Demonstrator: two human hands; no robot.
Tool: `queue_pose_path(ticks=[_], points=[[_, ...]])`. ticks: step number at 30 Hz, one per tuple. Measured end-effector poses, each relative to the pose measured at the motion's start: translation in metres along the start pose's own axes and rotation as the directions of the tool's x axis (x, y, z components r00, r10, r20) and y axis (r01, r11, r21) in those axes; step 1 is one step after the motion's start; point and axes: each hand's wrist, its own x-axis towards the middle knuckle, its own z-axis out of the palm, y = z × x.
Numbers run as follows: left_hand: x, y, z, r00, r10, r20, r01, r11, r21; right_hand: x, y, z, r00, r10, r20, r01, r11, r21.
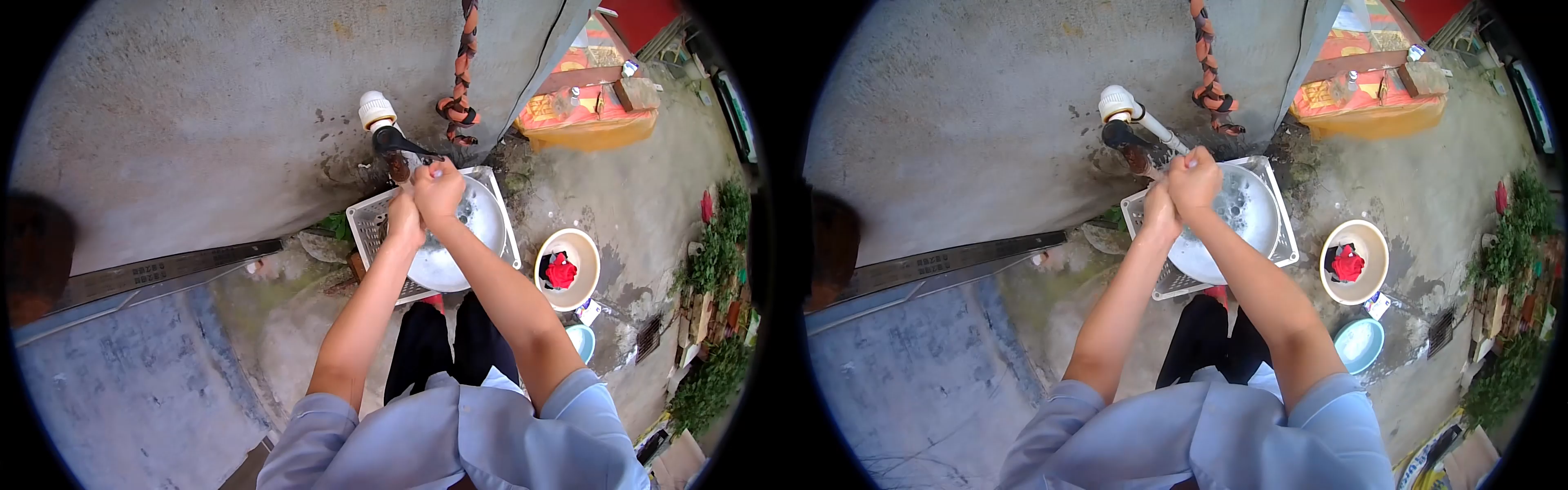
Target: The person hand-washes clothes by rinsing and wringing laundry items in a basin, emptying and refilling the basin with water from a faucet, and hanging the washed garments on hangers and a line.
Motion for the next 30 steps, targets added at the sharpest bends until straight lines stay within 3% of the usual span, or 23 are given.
queue_pose_path(ticks=[1, 2, 3, 5, 6, 9, 10, 11, 13, 14, 15, 16, 19, 20, 21, 22, 23, 24, 25, 26, 27, 29, 30], points=[[-0.022, 0.011, 0.017, 0.991, -0.018, -0.13, 0.033, 0.993, 0.116, 0.018, 0.004, 0.0, 0.993, -0.039, -0.115, 0.037, 0.999, -0.02], [-0.016, 0.007, 0.011, 0.989, -0.063, -0.133, 0.076, 0.993, 0.095, 0.027, 0.007, 0.0, 0.971, -0.076, -0.228, 0.067, 0.997, -0.046], [-0.011, 0.007, 0.008, 0.99, -0.064, -0.13, 0.076, 0.993, 0.094, 0.02, 0.005, -0.002, 0.97, -0.077, -0.231, 0.068, 0.997, -0.048], [0.012, 0.011, 0.0, 0.999, -0.047, -0.019, 0.042, 0.98, -0.194, -0.01, 0.002, 0.0, 0.888, -0.409, -0.211, 0.444, 0.881, 0.163], [0.028, 0.014, -0.022, 0.958, 0.012, 0.285, 0.046, 0.979, -0.196, -0.028, -0.007, 0.0, 0.882, -0.448, -0.143, 0.471, 0.848, 0.245], [0.025, 0.012, -0.028, 0.948, 0.067, 0.31, -0.008, 0.982, -0.188, -0.017, -0.011, 0.006, 0.898, -0.432, -0.079, 0.438, 0.894, 0.091], [0.011, 0.012, -0.011, 0.999, 0.024, 0.039, -0.022, 0.999, -0.049, 0.007, -0.004, 0.008, 0.949, -0.315, -0.031, 0.316, 0.947, 0.057], [-0.001, 0.016, -0.001, 0.998, 0.019, 0.059, -0.016, 0.999, -0.045, 0.023, -0.005, 0.005, 0.895, -0.408, -0.181, 0.41, 0.912, -0.029], [-0.016, 0.023, 0.004, 0.998, 0.011, -0.06, -0.005, 0.996, 0.094, 0.017, -0.015, 0.002, 0.95, -0.264, -0.17, 0.271, 0.962, 0.023], [-0.008, 0.024, 0.003, 0.997, 0.018, 0.075, -0.016, 0.999, -0.034, 0.003, -0.021, -0.003, 0.961, -0.257, -0.105, 0.269, 0.956, 0.118], [-0.001, 0.025, 0.003, 0.978, 0.025, 0.209, 0.008, 0.987, -0.159, -0.012, -0.017, -0.002, 0.88, -0.459, -0.121, 0.47, 0.878, 0.09], [0.02, 0.016, -0.016, 0.779, 0.12, 0.616, 0.089, 0.951, -0.297, -0.023, -0.024, -0.007, 0.869, -0.484, -0.107, 0.492, 0.868, 0.072], [0.004, 0.013, -0.018, 0.687, 0.289, 0.667, 0.068, 0.888, -0.455, -0.023, -0.022, -0.001, 0.868, -0.493, 0.05, 0.494, 0.869, 0.0], [-0.003, 0.019, -0.009, 0.854, 0.122, 0.506, 0.077, 0.932, -0.355, -0.013, -0.017, 0.001, 0.886, -0.439, 0.151, 0.452, 0.889, -0.072], [-0.005, 0.023, -0.005, 0.956, -0.032, 0.29, 0.11, 0.961, -0.255, 0.001, -0.017, 0.0, 0.886, -0.44, 0.145, 0.453, 0.889, -0.073], [-0.004, 0.021, -0.008, 0.994, -0.009, 0.111, 0.034, 0.973, -0.227, 0.012, -0.017, 0.0, 0.894, -0.449, -0.011, 0.448, 0.893, -0.051], [-0.004, 0.025, -0.009, 0.994, -0.01, 0.11, 0.035, 0.974, -0.225, 0.015, -0.013, -0.001, 0.882, -0.442, -0.163, 0.444, 0.896, -0.028], [-0.002, 0.033, -0.012, 0.989, -0.009, 0.15, 0.057, 0.945, -0.321, 0.011, -0.004, -0.008, 0.858, -0.513, 0.037, 0.513, 0.858, 0.021], [0.001, 0.041, -0.014, 0.981, 0.0, 0.192, 0.082, 0.906, -0.415, 0.0, 0.002, -0.009, 0.858, -0.512, 0.036, 0.512, 0.859, 0.02], [0.008, 0.044, -0.019, 0.946, 0.005, 0.324, 0.132, 0.908, -0.398, -0.018, -0.002, -0.017, 0.768, -0.639, 0.049, 0.636, 0.769, 0.056], [0.006, 0.046, -0.011, 0.946, 0.008, 0.324, 0.131, 0.905, -0.404, -0.027, -0.006, -0.023, 0.658, -0.751, 0.061, 0.745, 0.66, 0.095], [0.0, 0.048, -0.002, 0.886, -0.179, 0.428, 0.296, 0.929, -0.224, -0.023, -0.007, -0.029, 0.612, -0.788, 0.072, 0.788, 0.615, 0.028], [0.001, 0.045, -0.003, 0.917, -0.145, 0.372, 0.227, 0.956, -0.187, -0.012, -0.004, -0.029, 0.501, -0.861, 0.087, 0.864, 0.503, 0.004]])
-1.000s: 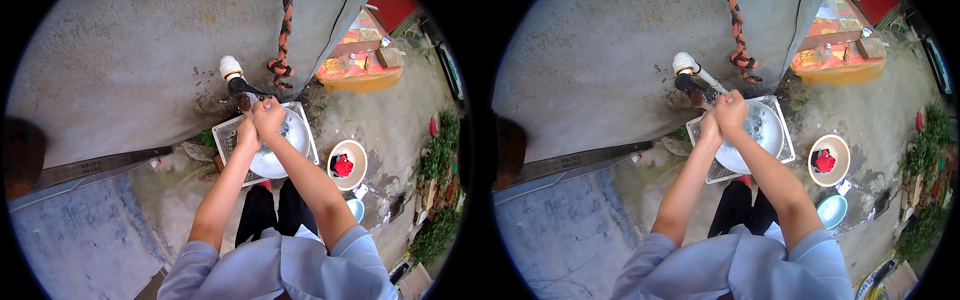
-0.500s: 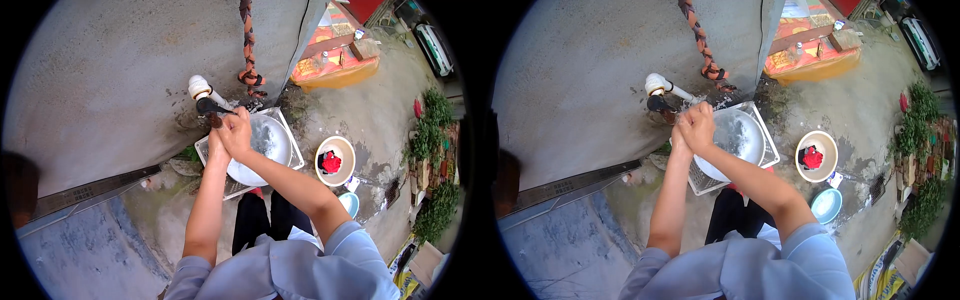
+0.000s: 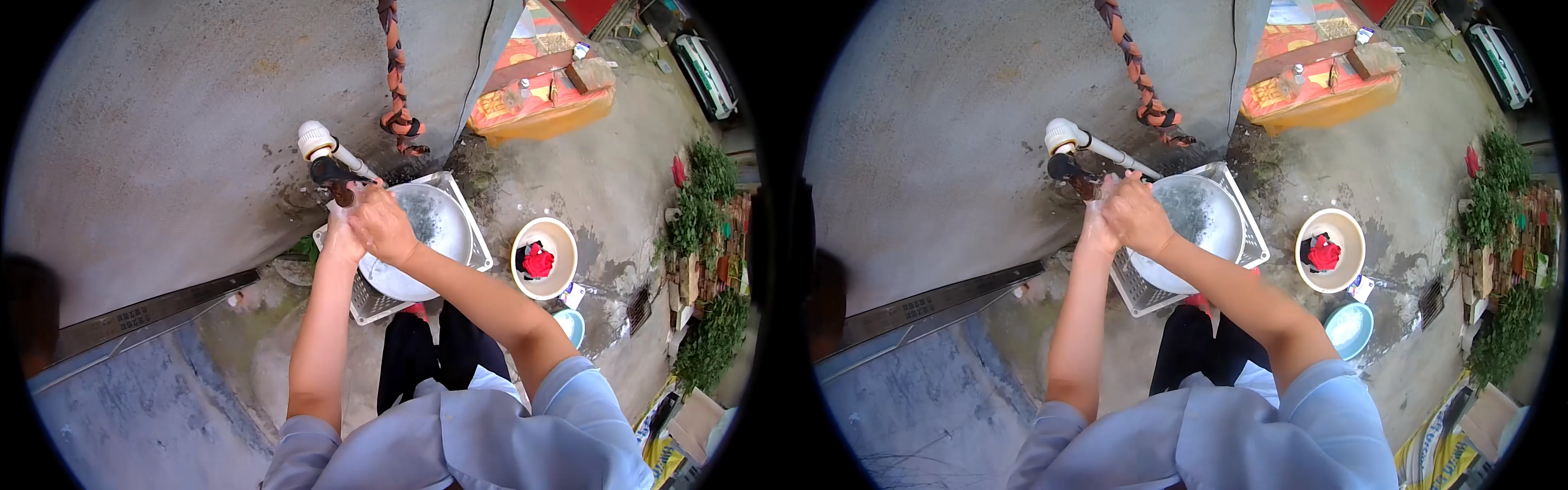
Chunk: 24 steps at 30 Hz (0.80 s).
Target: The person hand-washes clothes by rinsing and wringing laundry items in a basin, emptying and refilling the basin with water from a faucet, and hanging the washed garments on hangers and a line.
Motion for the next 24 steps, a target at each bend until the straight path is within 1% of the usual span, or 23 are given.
queue_pose_path(ticks=[1, 2, 3, 4, 5, 6, 7, 8, 9, 10, 11, 12, 13, 14, 15, 16, 17, 18, 19, 20, 21, 23, 24], points=[[0.001, -0.002, -0.002, 0.997, 0.051, -0.052, -0.047, 0.997, 0.068, 0.001, 0.008, 0.001, 0.991, -0.132, 0.017, 0.133, 0.991, -0.03], [0.008, -0.007, -0.018, 0.998, 0.048, -0.05, -0.045, 0.998, 0.053, 0.001, 0.011, 0.003, 0.993, -0.112, 0.036, 0.112, 0.994, -0.007], [0.011, -0.011, -0.026, 0.998, 0.046, -0.047, -0.044, 0.998, 0.037, 0.006, 0.009, 0.002, 0.995, -0.098, -0.001, 0.098, 0.995, 0.009], [0.012, -0.014, -0.034, 0.996, 0.06, -0.064, -0.057, 0.998, 0.04, 0.008, 0.007, 0.003, 1.0, -0.013, -0.006, 0.013, 1.0, 0.02], [0.012, -0.018, -0.034, 0.99, 0.107, -0.09, -0.098, 0.991, 0.095, 0.009, 0.006, 0.003, 0.997, 0.071, -0.01, -0.07, 0.997, 0.025], [0.012, -0.022, -0.03, 0.982, 0.151, -0.111, -0.134, 0.98, 0.15, 0.011, 0.005, 0.004, 0.998, 0.07, -0.007, -0.069, 0.997, 0.036], [0.012, -0.025, -0.027, 0.981, 0.155, -0.117, -0.137, 0.979, 0.153, 0.012, 0.005, 0.005, 0.983, 0.181, -0.021, -0.178, 0.98, 0.092], [0.011, -0.029, -0.019, 0.96, 0.201, -0.196, -0.172, 0.972, 0.159, 0.013, 0.006, 0.007, 0.957, 0.288, -0.027, -0.281, 0.949, 0.145], [0.01, -0.032, -0.014, 0.93, 0.244, -0.274, -0.204, 0.965, 0.167, 0.014, 0.006, 0.009, 0.958, 0.287, -0.022, -0.281, 0.948, 0.15], [0.011, -0.033, -0.012, 0.931, 0.234, -0.28, -0.222, 0.972, 0.075, 0.015, 0.007, 0.012, 0.924, 0.381, -0.004, -0.378, 0.918, 0.12], [0.007, -0.032, -0.009, 0.93, 0.235, -0.284, -0.223, 0.972, 0.075, 0.016, 0.008, 0.017, 0.881, 0.473, 0.011, -0.472, 0.877, 0.089], [0.003, -0.031, -0.005, 0.905, 0.243, -0.348, -0.173, 0.96, 0.219, 0.017, 0.009, 0.023, 0.862, 0.501, -0.073, -0.484, 0.858, 0.173], [0.0, -0.031, 0.001, 0.877, 0.259, -0.406, -0.111, 0.929, 0.354, 0.02, 0.015, 0.024, 0.862, 0.502, -0.071, -0.485, 0.857, 0.174], [0.002, -0.035, 0.006, 0.842, 0.244, -0.481, -0.149, 0.962, 0.228, 0.022, 0.021, 0.026, 0.727, 0.683, 0.069, -0.675, 0.694, 0.251], [-0.001, -0.036, 0.001, 0.84, 0.245, -0.485, -0.147, 0.962, 0.23, 0.024, 0.026, 0.029, 0.546, 0.808, 0.222, -0.828, 0.48, 0.291], [-0.003, -0.035, -0.006, 0.857, 0.277, -0.434, -0.122, 0.928, 0.352, 0.025, 0.03, 0.035, 0.421, 0.868, 0.263, -0.854, 0.281, 0.438], [-0.005, -0.034, -0.01, 0.874, 0.304, -0.379, -0.101, 0.877, 0.469, 0.03, 0.036, 0.034, 0.421, 0.868, 0.262, -0.852, 0.28, 0.442], [-0.009, -0.032, -0.01, 0.872, 0.305, -0.383, -0.099, 0.876, 0.472, 0.035, 0.043, 0.033, 0.26, 0.904, 0.341, -0.84, 0.038, 0.54], [-0.015, -0.031, -0.011, 0.886, 0.293, -0.36, -0.101, 0.879, 0.466, 0.036, 0.048, 0.031, 0.101, 0.893, 0.439, -0.77, -0.209, 0.603], [-0.019, -0.028, -0.009, 0.9, 0.282, -0.331, -0.107, 0.881, 0.46, 0.033, 0.057, 0.029, 0.137, 0.888, 0.439, -0.799, -0.163, 0.579], [-0.026, -0.022, 0.001, 0.9, 0.286, -0.33, -0.111, 0.88, 0.462, 0.032, 0.06, 0.02, 0.14, 0.887, 0.44, -0.799, -0.162, 0.58], [-0.042, -0.01, 0.017, 0.871, 0.448, -0.199, -0.339, 0.844, 0.417, 0.029, 0.056, 0.004, 0.131, 0.905, 0.404, -0.793, -0.148, 0.591], [-0.045, -0.001, 0.014, 0.919, 0.361, -0.16, -0.278, 0.878, 0.389, 0.028, 0.048, -0.003, 0.1, 0.892, 0.441, -0.794, -0.195, 0.576]])
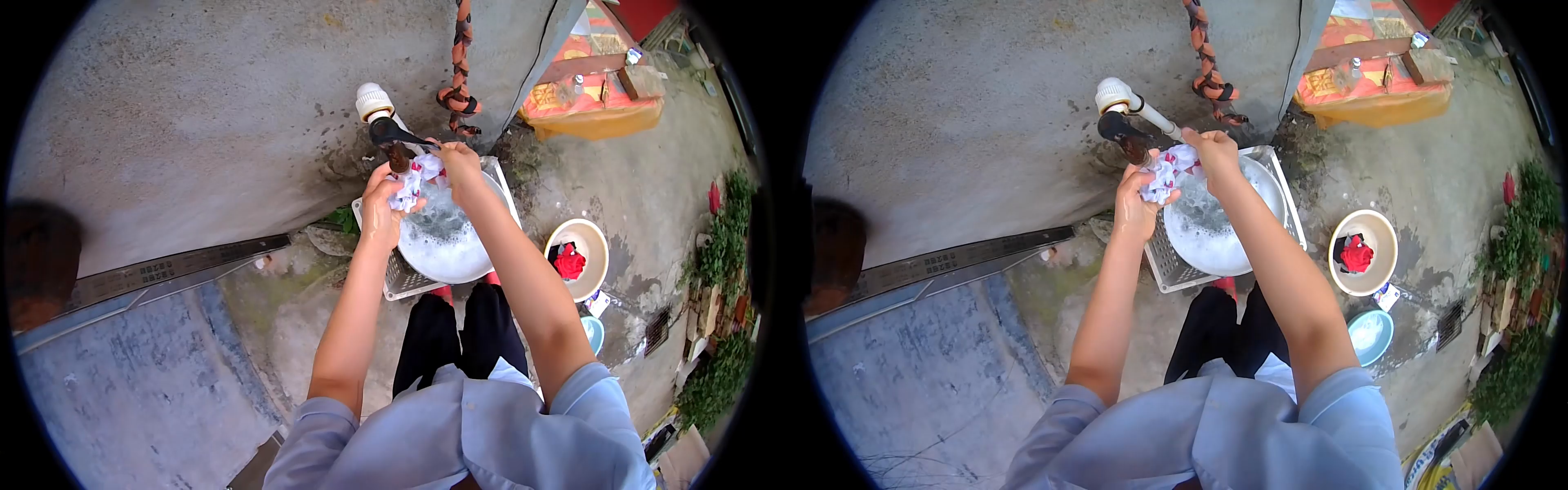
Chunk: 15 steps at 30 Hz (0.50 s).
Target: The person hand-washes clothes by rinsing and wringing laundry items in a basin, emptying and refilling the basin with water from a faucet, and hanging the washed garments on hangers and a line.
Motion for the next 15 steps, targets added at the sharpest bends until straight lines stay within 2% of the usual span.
queue_pose_path(ticks=[1, 2, 3, 4, 5, 6, 7, 8, 9, 10, 11, 12, 13, 14, 15], points=[[0.012, -0.004, -0.012, 1.0, -0.001, 0.0, 0.001, 1.0, 0.0, -0.009, 0.01, -0.001, 1.0, 0.001, 0.0, -0.001, 1.0, -0.001], [0.031, -0.016, -0.029, 0.99, -0.076, 0.119, 0.092, 0.987, -0.135, -0.02, 0.025, 0.001, 0.961, -0.275, 0.001, 0.269, 0.939, -0.215], [0.044, -0.022, -0.036, 0.96, -0.132, 0.247, 0.195, 0.947, -0.255, -0.034, 0.038, 0.005, 0.849, -0.525, 0.062, 0.501, 0.762, -0.411], [0.041, -0.017, -0.017, 0.987, -0.132, 0.09, 0.152, 0.948, -0.28, -0.062, 0.043, 0.016, 0.698, -0.699, 0.156, 0.675, 0.57, -0.469], [0.036, -0.018, -0.006, 0.987, -0.133, 0.092, 0.154, 0.948, -0.279, -0.085, 0.045, 0.029, 0.51, -0.82, 0.26, 0.798, 0.338, -0.5], [0.03, -0.02, 0.002, 0.971, -0.118, 0.206, 0.193, 0.898, -0.396, -0.086, 0.053, 0.034, 0.433, -0.848, 0.305, 0.799, 0.204, -0.566], [0.026, -0.024, 0.007, 0.945, -0.088, 0.314, 0.244, 0.831, -0.501, -0.072, 0.053, 0.033, 0.434, -0.849, 0.301, 0.797, 0.205, -0.569], [0.048, -0.05, -0.011, 0.907, -0.012, 0.422, 0.237, 0.842, -0.484, -0.049, 0.046, 0.034, 0.506, -0.845, 0.173, 0.725, 0.308, -0.617], [0.043, -0.049, -0.005, 0.906, -0.013, 0.423, 0.238, 0.843, -0.482, -0.03, 0.038, 0.035, 0.563, -0.826, 0.043, 0.646, 0.407, -0.646], [0.033, -0.044, 0.005, 0.96, -0.032, 0.279, 0.151, 0.897, -0.416, -0.024, 0.026, 0.035, 0.581, -0.813, -0.016, 0.574, 0.424, -0.7], [0.027, -0.041, 0.011, 0.991, -0.034, 0.128, 0.075, 0.94, -0.333, -0.024, 0.025, 0.033, 0.58, -0.814, -0.016, 0.576, 0.424, -0.699], [0.031, -0.047, 0.008, 0.997, -0.028, 0.067, 0.047, 0.953, -0.3, -0.024, 0.024, 0.032, 0.607, -0.795, 0.006, 0.628, 0.475, -0.617], [0.035, -0.041, 0.003, 0.997, -0.026, 0.067, 0.045, 0.954, -0.298, -0.024, 0.025, 0.031, 0.63, -0.776, 0.033, 0.67, 0.523, -0.527], [0.042, -0.031, -0.005, 0.993, -0.022, 0.117, 0.065, 0.921, -0.383, -0.039, 0.027, 0.028, 0.755, -0.636, 0.161, 0.629, 0.632, -0.453], [0.037, -0.014, 0.003, 0.986, -0.014, 0.166, 0.091, 0.88, -0.467, -0.05, 0.037, 0.026, 0.541, -0.787, 0.295, 0.795, 0.366, -0.484]])
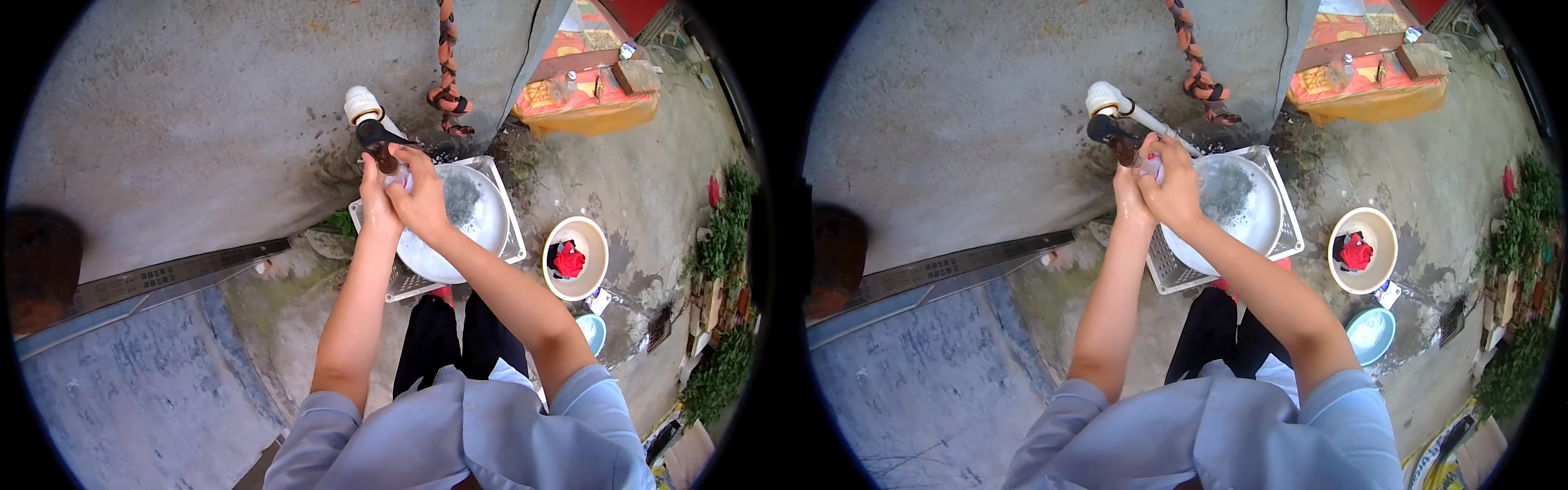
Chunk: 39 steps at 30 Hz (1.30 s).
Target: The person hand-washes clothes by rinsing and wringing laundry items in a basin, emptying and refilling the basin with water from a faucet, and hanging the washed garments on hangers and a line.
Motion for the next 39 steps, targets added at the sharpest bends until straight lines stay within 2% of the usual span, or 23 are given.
queue_pose_path(ticks=[1, 2, 4, 6, 8, 10, 13, 14, 15, 18, 20, 24, 26, 27, 28, 29, 30, 32, 34, 36, 37, 38, 39], points=[[-0.008, 0.003, 0.016, 0.984, -0.067, -0.166, 0.069, 0.998, 0.002, -0.018, -0.004, -0.001, 0.993, -0.121, 0.007, 0.121, 0.991, -0.048], [-0.011, 0.004, 0.013, 0.983, -0.068, -0.17, 0.069, 0.998, 0.0, -0.027, -0.015, -0.003, 0.971, -0.237, 0.021, 0.238, 0.967, -0.093], [-0.011, 0.006, 0.004, 0.972, -0.22, 0.079, 0.219, 0.975, 0.023, -0.017, 0.002, -0.001, 0.975, -0.222, 0.011, 0.223, 0.973, -0.061], [-0.007, -0.006, -0.003, 0.993, -0.114, 0.01, 0.11, 0.973, 0.204, -0.003, 0.013, -0.001, 0.98, -0.198, -0.003, 0.198, 0.98, -0.024], [-0.011, -0.005, 0.005, 0.992, -0.069, -0.105, 0.092, 0.969, 0.23, 0.011, 0.015, -0.009, 0.995, -0.043, 0.089, 0.05, 0.996, -0.07], [-0.002, 0.0, 0.01, 0.99, -0.073, -0.122, 0.098, 0.972, 0.213, 0.006, 0.008, -0.017, 0.988, -0.041, 0.152, 0.059, 0.992, -0.115], [0.002, 0.002, 0.008, 0.982, -0.102, -0.161, 0.131, 0.976, 0.176, -0.011, 0.004, -0.015, 0.923, -0.377, 0.081, 0.382, 0.922, -0.06], [0.001, -0.001, 0.003, 0.974, -0.135, -0.184, 0.164, 0.975, 0.152, -0.01, 0.007, -0.017, 0.924, -0.373, 0.084, 0.378, 0.924, -0.06], [0.011, -0.002, -0.013, 0.959, -0.274, -0.075, 0.282, 0.953, 0.115, -0.007, 0.013, -0.02, 0.888, -0.431, 0.158, 0.447, 0.891, -0.082], [0.006, -0.008, -0.009, 0.945, -0.292, -0.15, 0.309, 0.945, 0.111, 0.0, 0.009, -0.024, 0.815, -0.519, 0.256, 0.566, 0.807, -0.167], [0.006, -0.015, -0.007, 0.954, -0.238, -0.18, 0.265, 0.954, 0.141, 0.004, 0.007, -0.018, 0.882, -0.444, 0.155, 0.465, 0.873, -0.145], [0.006, -0.022, -0.006, 0.959, 0.006, -0.283, 0.077, 0.957, 0.281, 0.013, 0.009, -0.012, 0.949, -0.289, 0.129, 0.294, 0.956, -0.024], [0.002, -0.021, -0.008, 0.949, -0.011, -0.315, 0.126, 0.93, 0.345, 0.017, 0.01, -0.005, 0.99, -0.134, 0.053, 0.128, 0.986, 0.106], [-0.001, -0.02, -0.01, 0.937, -0.025, -0.349, 0.175, 0.897, 0.407, 0.023, 0.011, -0.007, 0.99, -0.134, 0.055, 0.127, 0.986, 0.107], [-0.004, -0.021, -0.011, 0.937, -0.023, -0.349, 0.174, 0.897, 0.407, 0.032, 0.014, -0.013, 0.945, 0.259, 0.198, -0.312, 0.896, 0.317], [-0.01, -0.022, -0.012, 0.941, -0.013, -0.339, 0.205, 0.818, 0.537, 0.04, 0.017, -0.018, 0.727, 0.554, 0.405, -0.686, 0.591, 0.425], [-0.016, -0.021, -0.009, 0.945, -0.006, -0.326, 0.23, 0.72, 0.655, 0.043, 0.024, -0.018, 0.728, 0.553, 0.406, -0.686, 0.591, 0.425], [-0.022, -0.017, 0.001, 0.947, -0.016, -0.32, 0.235, 0.713, 0.661, 0.048, 0.029, -0.017, 0.617, 0.663, 0.425, -0.707, 0.229, 0.669], [-0.024, -0.012, 0.012, 0.936, 0.194, -0.293, 0.049, 0.754, 0.655, 0.038, 0.017, -0.025, 0.618, 0.683, 0.389, -0.718, 0.291, 0.632], [-0.018, -0.002, 0.01, 0.933, 0.201, -0.299, 0.024, 0.794, 0.608, 0.014, -0.007, -0.026, 0.634, 0.689, 0.352, -0.713, 0.344, 0.611], [-0.012, 0.001, 0.001, 0.94, 0.174, -0.294, 0.028, 0.82, 0.572, -0.005, -0.002, -0.014, 0.841, 0.535, 0.082, -0.525, 0.769, 0.364], [-0.004, 0.002, -0.008, 0.946, 0.147, -0.288, 0.032, 0.844, 0.536, -0.023, 0.002, -0.001, 0.97, 0.228, -0.086, -0.23, 0.973, -0.021], [0.003, -0.001, -0.014, 0.949, 0.113, -0.294, 0.025, 0.903, 0.429, -0.032, -0.014, -0.001, 0.991, 0.068, -0.114, -0.076, 0.995, -0.065]])
